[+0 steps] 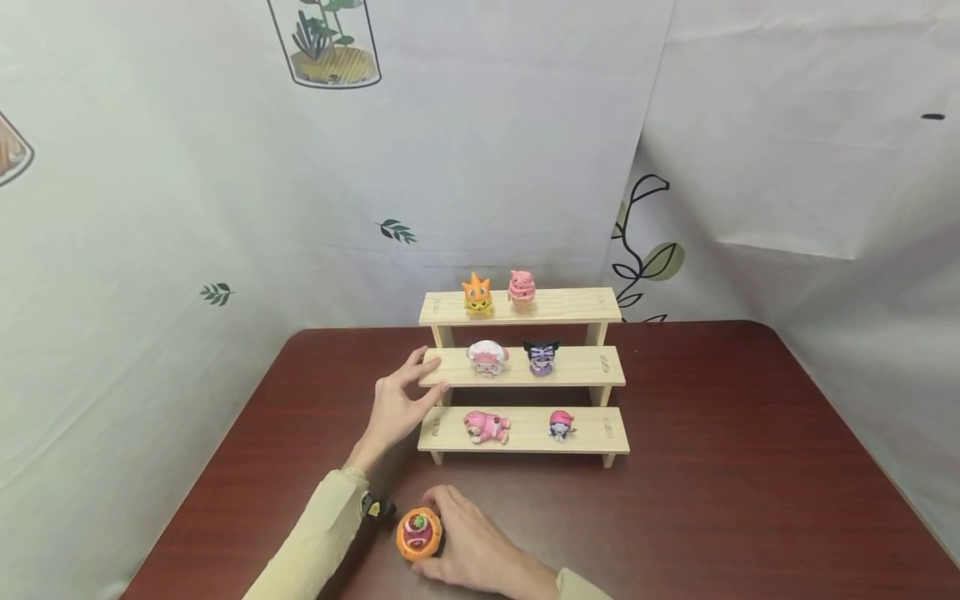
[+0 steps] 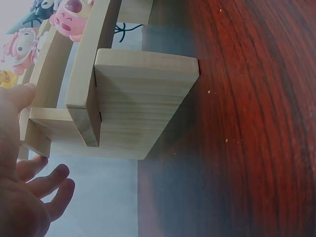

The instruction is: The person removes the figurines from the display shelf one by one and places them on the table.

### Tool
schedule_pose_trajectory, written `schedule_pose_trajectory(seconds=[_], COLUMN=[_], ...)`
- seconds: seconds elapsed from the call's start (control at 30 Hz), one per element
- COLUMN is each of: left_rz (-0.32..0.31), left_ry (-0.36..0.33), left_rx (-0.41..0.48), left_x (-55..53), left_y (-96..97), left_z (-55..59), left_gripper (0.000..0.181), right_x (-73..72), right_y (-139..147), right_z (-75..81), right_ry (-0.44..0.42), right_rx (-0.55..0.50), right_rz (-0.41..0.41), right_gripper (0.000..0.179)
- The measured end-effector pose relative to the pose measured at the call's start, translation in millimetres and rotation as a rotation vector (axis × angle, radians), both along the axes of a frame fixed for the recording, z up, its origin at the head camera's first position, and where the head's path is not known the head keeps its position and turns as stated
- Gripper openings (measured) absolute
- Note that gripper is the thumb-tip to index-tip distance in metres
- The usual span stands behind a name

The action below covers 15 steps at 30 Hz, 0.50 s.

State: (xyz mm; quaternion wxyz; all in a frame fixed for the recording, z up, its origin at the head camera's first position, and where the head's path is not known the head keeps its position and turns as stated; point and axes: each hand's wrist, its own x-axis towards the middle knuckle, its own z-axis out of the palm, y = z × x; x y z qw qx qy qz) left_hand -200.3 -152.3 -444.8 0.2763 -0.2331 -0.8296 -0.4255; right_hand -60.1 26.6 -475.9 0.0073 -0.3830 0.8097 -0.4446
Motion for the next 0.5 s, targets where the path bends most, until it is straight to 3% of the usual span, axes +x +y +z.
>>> schedule_pose_trajectory(seconds=[0.2, 0.5], left_rz=[0.0, 0.001], left_ry=[0.015, -0.009], left_rx=[0.007, 0.006], left_x=[-0.2, 0.0], left_y=[-0.2, 0.0], left_z=[-0.4, 0.2], left_gripper=[0.04, 0.041], right_x=[-1.5, -8.0], right_y=[13, 34], right_z=[5.0, 24.7], right_ry=[-0.037, 0.072], right_rx=[-0.016, -0.049], right_rz=[0.009, -0.063], right_gripper=[0.059, 0.048])
